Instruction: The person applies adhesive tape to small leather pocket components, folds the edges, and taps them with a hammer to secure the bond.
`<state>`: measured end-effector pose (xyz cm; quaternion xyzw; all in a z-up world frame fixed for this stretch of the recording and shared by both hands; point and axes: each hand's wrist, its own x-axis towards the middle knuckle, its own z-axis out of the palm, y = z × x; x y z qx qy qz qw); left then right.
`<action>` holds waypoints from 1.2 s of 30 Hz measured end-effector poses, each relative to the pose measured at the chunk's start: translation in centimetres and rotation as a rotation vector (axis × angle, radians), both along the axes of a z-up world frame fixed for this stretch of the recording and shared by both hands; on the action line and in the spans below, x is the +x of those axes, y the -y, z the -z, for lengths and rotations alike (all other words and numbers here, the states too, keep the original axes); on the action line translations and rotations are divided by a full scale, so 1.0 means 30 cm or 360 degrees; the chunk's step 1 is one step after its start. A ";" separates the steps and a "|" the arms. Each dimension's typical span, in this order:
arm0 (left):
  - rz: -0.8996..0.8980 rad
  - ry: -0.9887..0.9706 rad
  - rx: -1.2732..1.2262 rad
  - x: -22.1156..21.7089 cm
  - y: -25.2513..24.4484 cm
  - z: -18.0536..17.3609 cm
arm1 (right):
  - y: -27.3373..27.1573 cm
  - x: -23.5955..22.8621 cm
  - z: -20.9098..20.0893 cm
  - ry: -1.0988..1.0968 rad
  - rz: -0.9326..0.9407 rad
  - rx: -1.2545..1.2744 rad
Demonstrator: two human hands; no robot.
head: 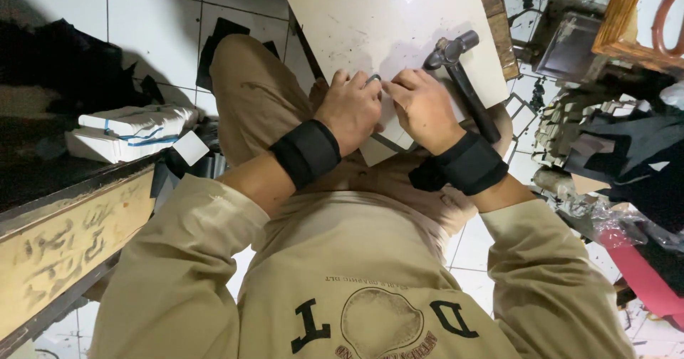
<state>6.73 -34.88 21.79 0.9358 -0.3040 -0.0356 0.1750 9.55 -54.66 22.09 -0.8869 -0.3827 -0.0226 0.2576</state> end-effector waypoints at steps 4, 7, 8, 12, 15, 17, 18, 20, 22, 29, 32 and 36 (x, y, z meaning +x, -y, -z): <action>0.0002 0.0187 0.0059 -0.012 0.001 0.035 | -0.008 -0.027 -0.015 0.0134 -0.0065 -0.0206; -0.0011 0.0206 0.0039 -0.005 0.002 0.039 | 0.001 -0.012 -0.034 0.0199 -0.0098 -0.0227; -0.0023 0.0277 0.0069 -0.012 0.004 0.067 | 0.012 -0.007 -0.029 0.0035 -0.0042 -0.0025; -0.0027 0.0236 0.0009 -0.016 0.006 0.053 | 0.022 -0.019 0.014 -0.0451 0.0316 0.0324; -0.0038 0.0279 0.0036 -0.014 0.003 0.032 | 0.014 -0.023 0.015 -0.0445 0.0342 0.0317; -0.0039 0.0268 0.0035 -0.012 0.006 0.043 | 0.015 -0.024 0.023 -0.0383 0.0316 0.0320; -0.0037 0.0252 0.0030 -0.011 0.009 0.049 | 0.017 -0.025 0.026 -0.0326 0.0294 0.0319; -0.0037 0.0193 0.0066 -0.010 0.011 0.049 | 0.013 -0.032 0.019 -0.0232 0.0261 0.0277; -0.0037 0.0125 0.0104 -0.010 0.013 0.054 | 0.009 -0.042 0.013 -0.0148 0.0228 0.0236; -0.0121 0.0351 0.0144 -0.002 0.034 0.040 | 0.028 -0.052 -0.001 0.0109 0.0030 -0.0159; -0.0091 0.0334 0.0125 -0.011 0.028 0.023 | 0.061 -0.059 0.023 -0.0094 0.0124 0.0080; -0.0061 0.0353 0.0151 -0.016 0.019 0.037 | 0.060 -0.082 -0.002 0.0111 0.0016 -0.0194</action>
